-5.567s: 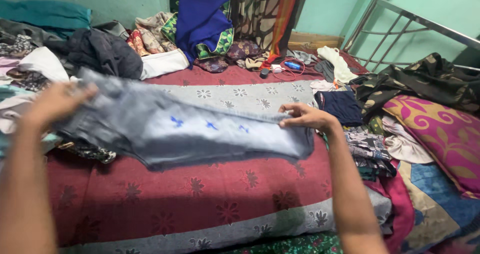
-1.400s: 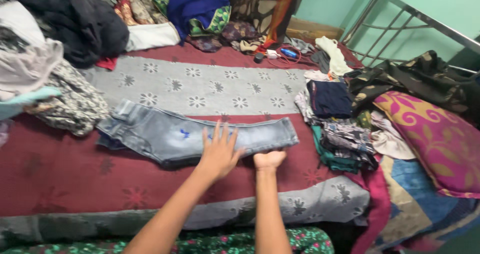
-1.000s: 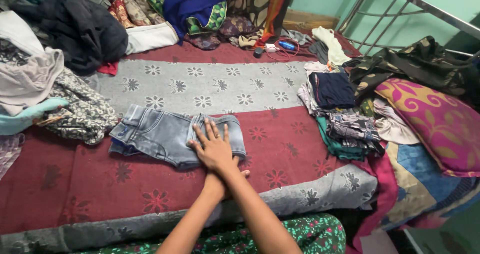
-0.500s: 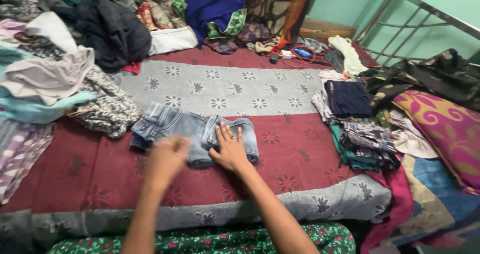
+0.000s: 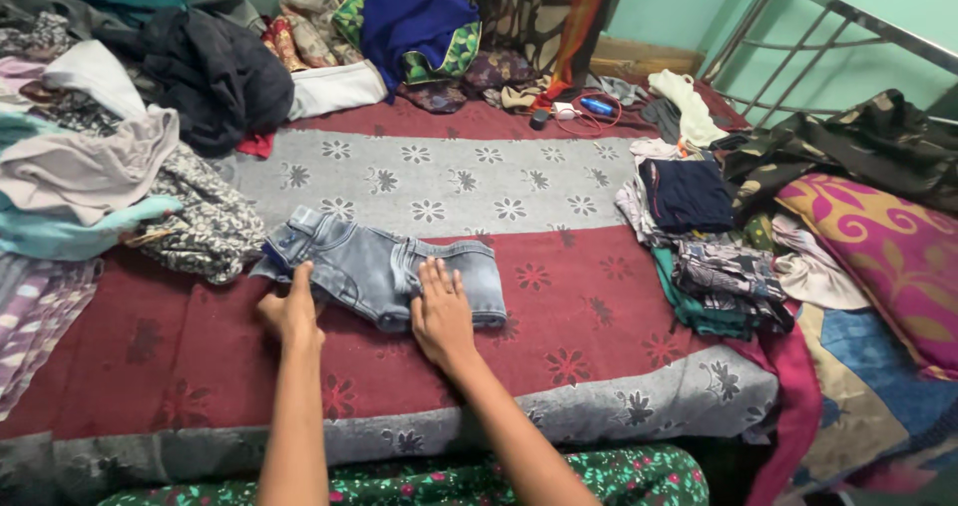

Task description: The person folds several garments on a bed, including dark pants, light blue jeans, a white top, and a pink top. Each item is smoothed, folded into a compact rectangle, and stacked. The person then places folded items into a blue laundry basket.

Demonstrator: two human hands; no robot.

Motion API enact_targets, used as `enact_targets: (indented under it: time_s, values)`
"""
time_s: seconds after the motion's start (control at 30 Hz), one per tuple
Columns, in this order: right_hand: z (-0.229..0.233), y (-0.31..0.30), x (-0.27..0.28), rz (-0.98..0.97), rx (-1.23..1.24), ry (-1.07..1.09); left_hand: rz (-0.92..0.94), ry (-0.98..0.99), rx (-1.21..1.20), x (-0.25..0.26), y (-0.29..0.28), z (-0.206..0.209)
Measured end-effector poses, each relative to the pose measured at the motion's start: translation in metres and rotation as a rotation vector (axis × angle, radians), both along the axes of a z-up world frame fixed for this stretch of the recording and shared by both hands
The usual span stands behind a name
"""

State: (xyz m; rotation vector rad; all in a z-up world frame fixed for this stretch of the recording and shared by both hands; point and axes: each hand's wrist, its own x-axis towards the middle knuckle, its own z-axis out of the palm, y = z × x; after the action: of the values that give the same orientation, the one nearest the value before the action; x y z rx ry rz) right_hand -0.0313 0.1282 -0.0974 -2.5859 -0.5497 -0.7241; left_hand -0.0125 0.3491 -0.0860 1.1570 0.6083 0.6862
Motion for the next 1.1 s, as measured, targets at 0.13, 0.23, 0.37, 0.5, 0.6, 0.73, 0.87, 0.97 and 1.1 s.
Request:
enact_targets:
  time_s: [0.13,0.23,0.37,0.5,0.6,0.73,0.87,0.97,1.1]
  values:
    - [0.001,0.001,0.001,-0.051,0.096,0.021,0.033,0.12,-0.176,0.014,-0.015,0.004]
    - [0.005,-0.001,-0.005,-0.01,-0.151,0.089,0.043,-0.184,-0.201,0.005,-0.027,0.008]
    - [0.021,-0.008,0.002,0.035,-0.273,0.306,-0.079,-0.537,0.084,-0.023,-0.058,0.033]
    - [0.025,-0.03,0.03,-0.011,-0.753,0.487,-0.373,-0.249,0.466,-0.042,-0.112,0.059]
    - [-0.004,-0.046,0.052,-0.09,-0.808,0.301,-0.407,-0.241,0.896,-0.04,-0.144,0.069]
    - [-0.076,-0.068,0.083,-0.139,-0.713,-0.066,-0.41,-0.257,1.285,-0.037,-0.169,0.063]
    - [-0.129,-0.072,0.096,0.769,0.974,0.565,-0.569,-0.242,1.457,-0.045,-0.176,0.061]
    - [-0.131,-0.081,0.081,0.731,0.749,0.604,-0.842,-0.091,1.486,-0.041,-0.173,0.069]
    - [-0.082,-0.073,0.054,0.441,0.016,0.592,-1.079,0.011,1.334,-0.011,-0.16,0.08]
